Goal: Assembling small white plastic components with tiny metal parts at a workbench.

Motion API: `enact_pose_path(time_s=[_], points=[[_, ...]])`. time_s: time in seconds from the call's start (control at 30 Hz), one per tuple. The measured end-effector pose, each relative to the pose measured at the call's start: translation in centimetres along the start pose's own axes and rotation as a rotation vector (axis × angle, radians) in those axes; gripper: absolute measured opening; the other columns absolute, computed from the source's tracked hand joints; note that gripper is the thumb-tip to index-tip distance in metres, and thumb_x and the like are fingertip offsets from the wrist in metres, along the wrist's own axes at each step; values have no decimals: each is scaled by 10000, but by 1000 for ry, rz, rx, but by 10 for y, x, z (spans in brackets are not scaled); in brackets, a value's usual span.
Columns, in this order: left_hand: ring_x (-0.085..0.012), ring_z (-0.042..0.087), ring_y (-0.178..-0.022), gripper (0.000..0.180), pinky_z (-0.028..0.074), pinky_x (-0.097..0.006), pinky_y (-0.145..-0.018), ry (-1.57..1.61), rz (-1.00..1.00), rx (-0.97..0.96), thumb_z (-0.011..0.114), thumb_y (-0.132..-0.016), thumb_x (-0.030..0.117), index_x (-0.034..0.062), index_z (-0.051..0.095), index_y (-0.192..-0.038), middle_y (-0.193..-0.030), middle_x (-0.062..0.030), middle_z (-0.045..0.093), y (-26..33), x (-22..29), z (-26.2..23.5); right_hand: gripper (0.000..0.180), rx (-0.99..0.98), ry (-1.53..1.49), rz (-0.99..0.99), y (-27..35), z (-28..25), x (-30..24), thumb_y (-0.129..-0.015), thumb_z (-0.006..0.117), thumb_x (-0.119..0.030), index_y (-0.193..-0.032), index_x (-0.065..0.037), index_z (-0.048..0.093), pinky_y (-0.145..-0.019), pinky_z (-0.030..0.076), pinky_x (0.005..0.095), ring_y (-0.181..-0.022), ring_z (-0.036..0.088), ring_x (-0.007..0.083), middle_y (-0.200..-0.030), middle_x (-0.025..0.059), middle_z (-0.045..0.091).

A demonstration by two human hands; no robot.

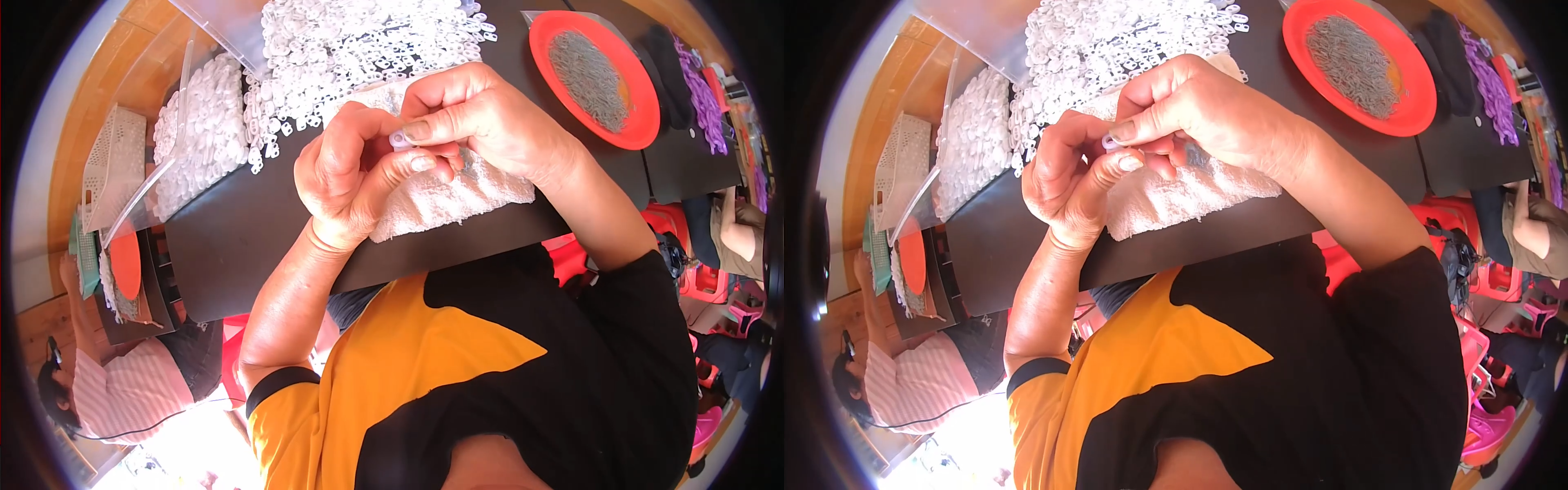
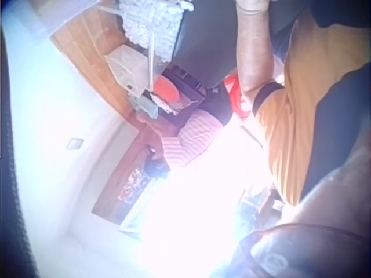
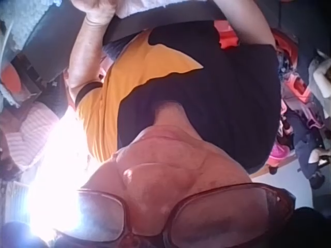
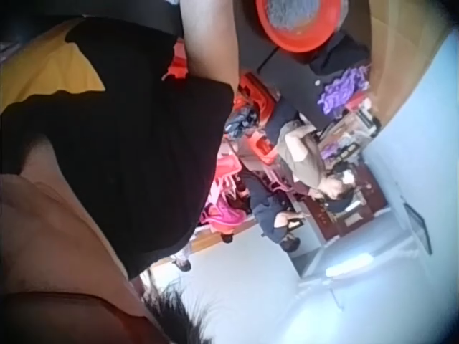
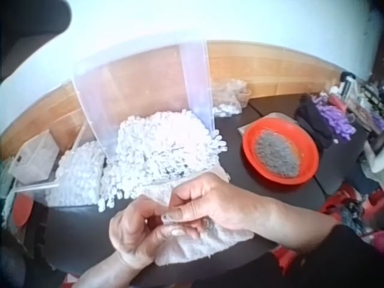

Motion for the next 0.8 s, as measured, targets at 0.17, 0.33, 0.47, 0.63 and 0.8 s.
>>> enact_pose_path(time_s=[0.17, 0.33, 0.47, 0.63, 0.8], points=[[-105, 643, -645, 243, 496, -227, -544, 28, 3, -12, 765, -809, 62, 3, 567, -936, -796, -57, 642, 1, -10, -2, 207, -13, -99, -32, -8, -2, 12, -901, 647, -144, -753, 1, 643, -474, 423, 237, -498, 551, 113, -603, 46, 578], [-88, 638, -691, 226, 505, -218, -627, 225, -180, 73, 764, -803, 24, -9, 599, -953, -817, -33, 643, -2, -21, 4, 204, 88, 12, -15, -7, -8, 5, -935, 601, -145, -801, 5, 638, -517, 426, 219, -556, 567, 97, -655, 32, 591], [-57, 588, -691, 208, 476, -199, -640, 425, -234, 131, 762, -795, -5, 0, 626, -953, -844, -19, 646, -7, -9, 11, 209, 137, 140, -80, -4, -11, 1, -962, 546, -133, -835, 16, 619, -548, 414, 210, -589, 564, 83, -703, 27, 595], [-91, 618, -776, 257, 502, -216, -702, 221, -250, 55, 742, -794, -54, -17, 621, -1018, -894, -40, 655, 1, -19, 2, 211, 128, 188, -93, -3, -9, 1, -961, 544, -137, -834, 12, 624, -562, 407, 207, -601, 563, 75, -682, 19, 590], [-52, 590, -699, 207, 500, -192, -652, 177, -311, 349, 756, -782, -63, -1, 654, -950, -808, -21, 670, -3, 2, -15, 199, 194, 298, -166, -12, -15, 5, -898, 643, -206, -846, -19, 685, -559, 451, 239, -579, 603, 115, -631, 38, 617]])
Point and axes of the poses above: each hand's wrist, its own y-axis away from the middle knuckle, its own z-axis out of the palm, x = y × z, the point moved 1 cm from there along -y, towards the middle knuckle
